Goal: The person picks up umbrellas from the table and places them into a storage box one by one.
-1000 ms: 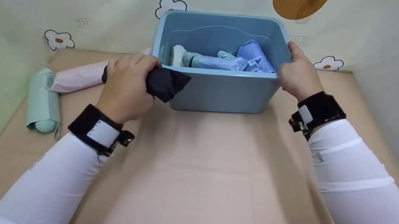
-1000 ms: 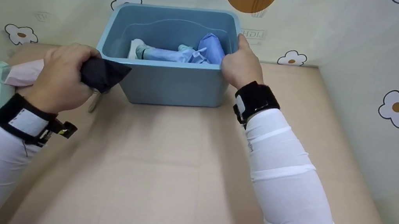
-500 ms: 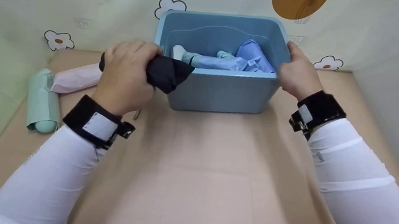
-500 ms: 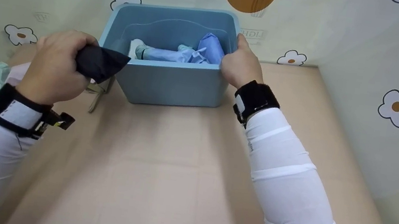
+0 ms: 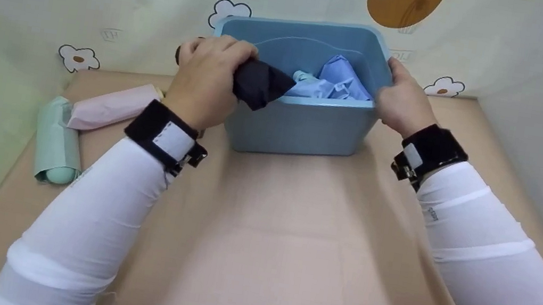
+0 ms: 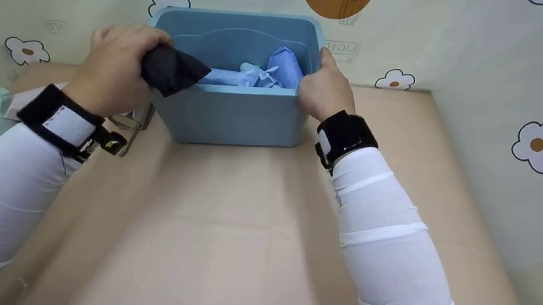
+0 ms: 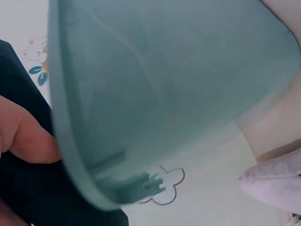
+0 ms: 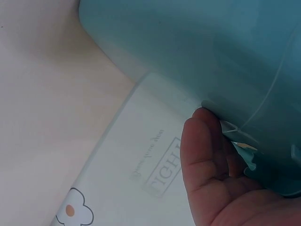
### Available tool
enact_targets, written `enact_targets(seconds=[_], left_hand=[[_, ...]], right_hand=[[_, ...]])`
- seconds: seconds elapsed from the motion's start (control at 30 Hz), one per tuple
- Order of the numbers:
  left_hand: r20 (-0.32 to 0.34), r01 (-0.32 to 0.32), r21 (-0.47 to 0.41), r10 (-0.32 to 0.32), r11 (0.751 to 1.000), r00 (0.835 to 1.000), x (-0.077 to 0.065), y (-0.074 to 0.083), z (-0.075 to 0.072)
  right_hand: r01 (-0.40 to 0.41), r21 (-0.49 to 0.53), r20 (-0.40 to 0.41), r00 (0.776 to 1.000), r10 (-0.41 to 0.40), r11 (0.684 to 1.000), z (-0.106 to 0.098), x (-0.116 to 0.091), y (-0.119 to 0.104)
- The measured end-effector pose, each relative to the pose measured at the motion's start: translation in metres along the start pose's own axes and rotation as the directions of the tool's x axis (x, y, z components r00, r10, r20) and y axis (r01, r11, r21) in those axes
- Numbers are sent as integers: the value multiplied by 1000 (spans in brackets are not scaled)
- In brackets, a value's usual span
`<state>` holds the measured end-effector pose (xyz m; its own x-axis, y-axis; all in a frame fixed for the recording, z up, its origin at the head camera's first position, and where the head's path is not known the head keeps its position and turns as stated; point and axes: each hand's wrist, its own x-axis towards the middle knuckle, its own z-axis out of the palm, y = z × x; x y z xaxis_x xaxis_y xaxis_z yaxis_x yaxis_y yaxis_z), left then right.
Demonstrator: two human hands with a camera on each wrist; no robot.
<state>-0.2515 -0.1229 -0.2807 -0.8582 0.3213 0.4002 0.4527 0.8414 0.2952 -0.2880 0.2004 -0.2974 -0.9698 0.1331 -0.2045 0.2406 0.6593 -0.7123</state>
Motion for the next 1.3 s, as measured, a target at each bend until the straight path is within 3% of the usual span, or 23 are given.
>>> enact_targets(seconds=[0.23,0.53,0.8,1.3], left_hand=[[38,-2,20,1,1000,999,15,2,10],[82,-10,12,9,1000,997,29,-1,18],[101,-41,-30,43,999,994,32,-1,22],[172,-27,-2,27,1000,985,33,0,21]], right_hand=[[31,-11,-11,999,-31,999,1,-1,-1],[7,14,4,1000,-7,1000,0,0,-3],[2,13,4,1000,-2,1000,0,0,-1],[33,-31,-10,999,-34,999,0,-1,2]])
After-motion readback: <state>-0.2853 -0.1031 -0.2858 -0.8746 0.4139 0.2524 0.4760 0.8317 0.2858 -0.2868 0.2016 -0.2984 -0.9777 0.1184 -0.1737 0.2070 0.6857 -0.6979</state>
